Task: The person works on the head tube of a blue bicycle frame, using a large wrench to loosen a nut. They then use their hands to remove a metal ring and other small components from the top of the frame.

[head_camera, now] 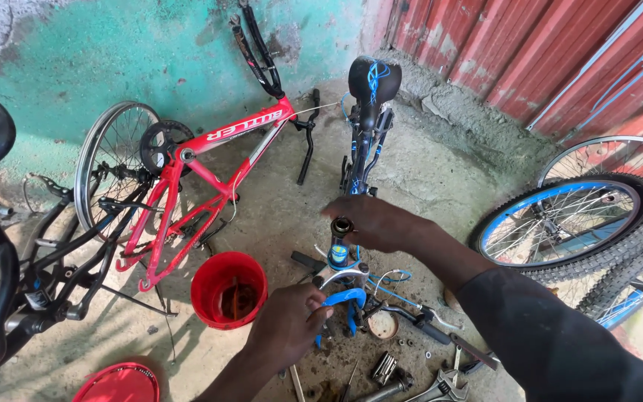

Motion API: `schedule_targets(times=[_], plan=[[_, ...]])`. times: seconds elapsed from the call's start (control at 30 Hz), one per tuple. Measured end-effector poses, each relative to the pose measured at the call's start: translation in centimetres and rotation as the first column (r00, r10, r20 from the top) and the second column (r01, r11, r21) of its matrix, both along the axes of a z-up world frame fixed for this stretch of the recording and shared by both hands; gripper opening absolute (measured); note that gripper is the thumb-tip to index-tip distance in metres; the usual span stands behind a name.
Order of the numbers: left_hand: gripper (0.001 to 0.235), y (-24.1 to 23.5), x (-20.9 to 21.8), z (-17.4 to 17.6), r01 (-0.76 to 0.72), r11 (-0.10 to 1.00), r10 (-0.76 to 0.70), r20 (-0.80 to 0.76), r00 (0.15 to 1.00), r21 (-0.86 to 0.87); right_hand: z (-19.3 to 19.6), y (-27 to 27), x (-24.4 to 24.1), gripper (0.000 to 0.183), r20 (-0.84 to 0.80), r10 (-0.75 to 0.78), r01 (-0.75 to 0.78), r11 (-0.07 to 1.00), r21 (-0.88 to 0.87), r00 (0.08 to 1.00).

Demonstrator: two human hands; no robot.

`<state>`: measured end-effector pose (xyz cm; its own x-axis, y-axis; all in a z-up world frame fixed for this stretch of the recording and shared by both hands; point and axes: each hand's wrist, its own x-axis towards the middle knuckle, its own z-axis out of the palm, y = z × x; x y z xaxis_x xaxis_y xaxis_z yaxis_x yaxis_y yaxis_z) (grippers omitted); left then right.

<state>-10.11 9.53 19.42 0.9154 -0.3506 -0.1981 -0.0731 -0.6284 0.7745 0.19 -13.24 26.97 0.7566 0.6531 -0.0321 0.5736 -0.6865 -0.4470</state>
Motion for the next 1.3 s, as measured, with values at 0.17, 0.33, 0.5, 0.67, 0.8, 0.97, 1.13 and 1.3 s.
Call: schedule_targets(times=[0.17, 0.33, 0.5, 0.67, 0.8, 0.97, 1.13, 1.3], plan=[[0.017, -0.3, 1.0, -0.2, 0.085, 0.983, -0.083, -0.019, 0.996, 0.162, -1.5, 1.4, -0.1, 0.061, 0.160, -0.388, 0.419, 0.812, -0.406, 0.908], [0.020, -1.6, 2.8, -1.2, 0.101, 0.964, -0.125, 0.084, 0.989, 0.245, -2.6, 1.1, 0.4, 0.032, 0.149, -0.350, 0.377, 0.896, -0.233, 0.925], [0.025, -2.6, 5.3, -3.0, -0.065, 0.997, 0.059, 0.155, 0.986, 0.031, -1.1, -1.0, 1.3, 0.031, 0.067, -0.003, 0.007, 0.998, -0.055, 0.998], [0.021, -3.2, 7.9, -3.5, -0.363, 0.873, 0.306, -0.215, 0.927, -0.325, -3.3, -1.7, 0.0, 0.063, -0.179, -0.083, 0.153, 0.893, 0.424, 0.980], [0.029, -4.2, 8.1, -1.7, -0.640, 0.543, 0.305, -0.583, 0.753, -0.543, -7.9, 0.7, -4.0, 0.027, -0.166, -0.510, 0.464, 0.539, 0.703, 0.844], [0.053, -4.8, 5.8, -1.6, -0.622, 0.327, 0.145, -0.612, 0.777, -0.712, -8.6, 5.9, -10.2, 0.012, -0.269, -0.805, 0.544, 0.079, 0.835, 0.529], [0.056, -7.0, 1.4, 1.1, -0.542, 0.460, 0.274, -0.469, 0.840, -0.703, -10.4, 8.0, -11.4, 0.028, -0.347, -0.766, 0.700, 0.182, 0.691, 0.541], [0.063, -7.3, -0.8, -0.9, -0.208, 0.691, 0.087, -0.206, 0.975, -0.692, -14.2, 7.2, -12.8, 0.023, -0.683, -0.680, 0.784, -0.258, 0.564, 0.268]])
